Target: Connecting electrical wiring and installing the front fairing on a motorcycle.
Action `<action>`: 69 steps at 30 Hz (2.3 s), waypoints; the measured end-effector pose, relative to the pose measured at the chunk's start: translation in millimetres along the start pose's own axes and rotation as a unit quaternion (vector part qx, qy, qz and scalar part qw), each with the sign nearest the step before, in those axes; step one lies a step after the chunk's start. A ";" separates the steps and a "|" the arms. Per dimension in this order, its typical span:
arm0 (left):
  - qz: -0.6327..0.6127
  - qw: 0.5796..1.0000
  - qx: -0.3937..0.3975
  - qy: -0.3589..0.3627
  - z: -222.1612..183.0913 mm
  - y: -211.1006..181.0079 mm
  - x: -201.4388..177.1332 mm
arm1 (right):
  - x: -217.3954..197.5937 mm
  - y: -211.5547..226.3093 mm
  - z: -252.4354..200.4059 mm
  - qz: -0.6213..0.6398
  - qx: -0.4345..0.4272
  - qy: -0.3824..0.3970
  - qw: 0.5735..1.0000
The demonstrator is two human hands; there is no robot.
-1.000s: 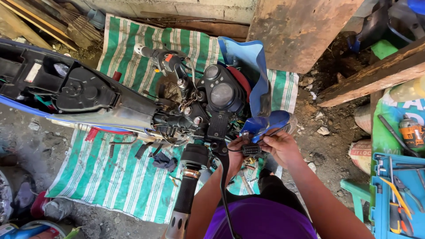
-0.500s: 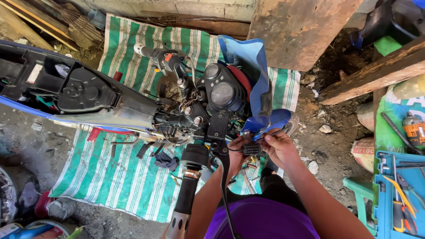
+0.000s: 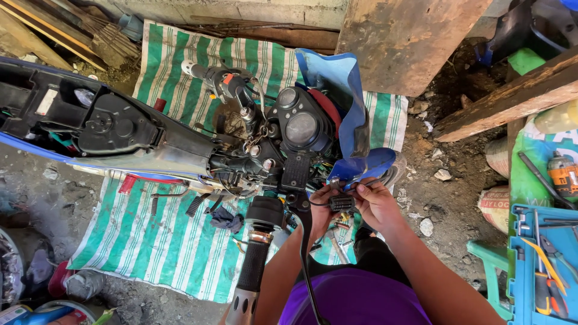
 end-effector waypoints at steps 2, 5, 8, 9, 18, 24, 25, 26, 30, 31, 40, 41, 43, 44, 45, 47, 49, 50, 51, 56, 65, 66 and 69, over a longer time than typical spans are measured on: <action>-0.006 1.000 0.001 -0.002 2.0 0.9 0.7 | 1.8 3.6 -2.4 -0.003 -0.002 -0.013 1.000; -0.009 1.000 -0.003 -0.005 2.9 2.4 -0.3 | 11.7 16.0 -8.5 -0.037 -0.023 -0.030 0.999; -0.011 1.000 -0.012 -0.011 1.9 3.3 0.2 | 20.6 32.7 -11.9 -0.101 -0.059 -0.028 0.993; -0.013 1.000 -0.016 -0.016 2.0 1.6 0.0 | 24.6 38.4 -10.7 -0.131 -0.077 -0.021 0.988; 0.014 0.999 -0.038 -0.036 6.9 12.4 -11.3 | 174.7 116.7 -35.1 -0.601 -0.230 0.222 0.732; 0.004 0.999 -0.038 -0.026 16.8 17.0 -15.1 | 225.6 70.3 -50.0 -0.754 -0.324 0.362 0.442; 0.003 0.999 -0.038 -0.025 18.4 18.8 -15.1 | 223.9 70.1 -49.0 -0.755 -0.324 0.363 0.441; -0.001 0.999 -0.039 -0.022 20.3 20.7 -15.1 | 222.4 67.6 -48.8 -0.751 -0.318 0.377 0.440; -0.014 0.999 -0.039 -0.014 25.7 22.0 -15.4 | 229.4 86.9 -52.0 -0.671 -0.274 0.393 0.566; -0.015 0.999 -0.037 -0.014 26.7 19.6 -16.1 | 224.9 85.2 -49.7 -0.670 -0.275 0.395 0.565; -0.024 0.999 -0.037 -0.009 6.9 9.1 -11.0 | 100.5 113.5 -6.3 -0.319 -0.086 0.138 0.933; -0.022 0.999 -0.041 -0.001 6.8 8.6 -10.2 | 77.3 97.4 -4.3 -0.249 -0.055 0.092 0.962; -0.023 0.999 -0.044 0.005 10.0 10.2 -10.2 | 49.5 73.3 -5.6 -0.177 -0.021 0.046 0.983; -0.012 0.999 -0.039 0.005 13.1 11.7 -10.0 | 43.3 66.4 -8.2 -0.148 -0.019 0.032 0.988; 0.000 0.999 -0.034 0.005 16.0 12.1 -10.9 | 37.9 58.2 -10.5 -0.116 -0.017 0.019 0.993; 0.001 0.999 -0.037 0.005 5.2 4.0 -7.4 | 39.8 48.9 -9.8 -0.092 -0.015 0.024 0.995; 0.004 0.999 -0.042 0.008 0.0 1.5 -2.7 | 36.6 41.1 -7.9 -0.070 -0.016 0.026 0.997; 0.002 0.999 -0.038 0.009 -0.3 0.8 -1.4 | 31.9 36.2 -5.6 -0.065 -0.013 0.016 0.998; 0.000 0.999 -0.033 0.009 -0.9 -0.2 -0.5 | 27.8 30.9 -3.3 -0.060 -0.010 0.008 0.998; 0.004 0.999 -0.038 0.001 14.5 9.4 -11.5 | 6.3 10.8 0.6 -0.042 0.002 -0.007 0.999; -0.001 0.999 -0.036 -0.006 -9.8 -8.1 5.9 | 31.3 27.4 -18.9 -0.068 -0.017 -0.063 0.996; -0.005 0.999 -0.037 -0.008 -12.4 -9.2 6.8 | 29.9 28.8 -19.7 -0.081 -0.022 -0.068 0.994; -0.003 0.999 -0.040 -0.009 -10.4 -7.3 4.7 | 33.6 31.8 -23.1 -0.101 -0.034 -0.081 0.991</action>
Point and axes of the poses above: each hand's wrist, its own z-axis towards the middle knuckle, its own x-axis out of the palm, y = z × x, the point moved 8 cm from there along z, towards the middle knuckle, and after that the axes turned 15 degrees about -x, right-handed, at the moved point
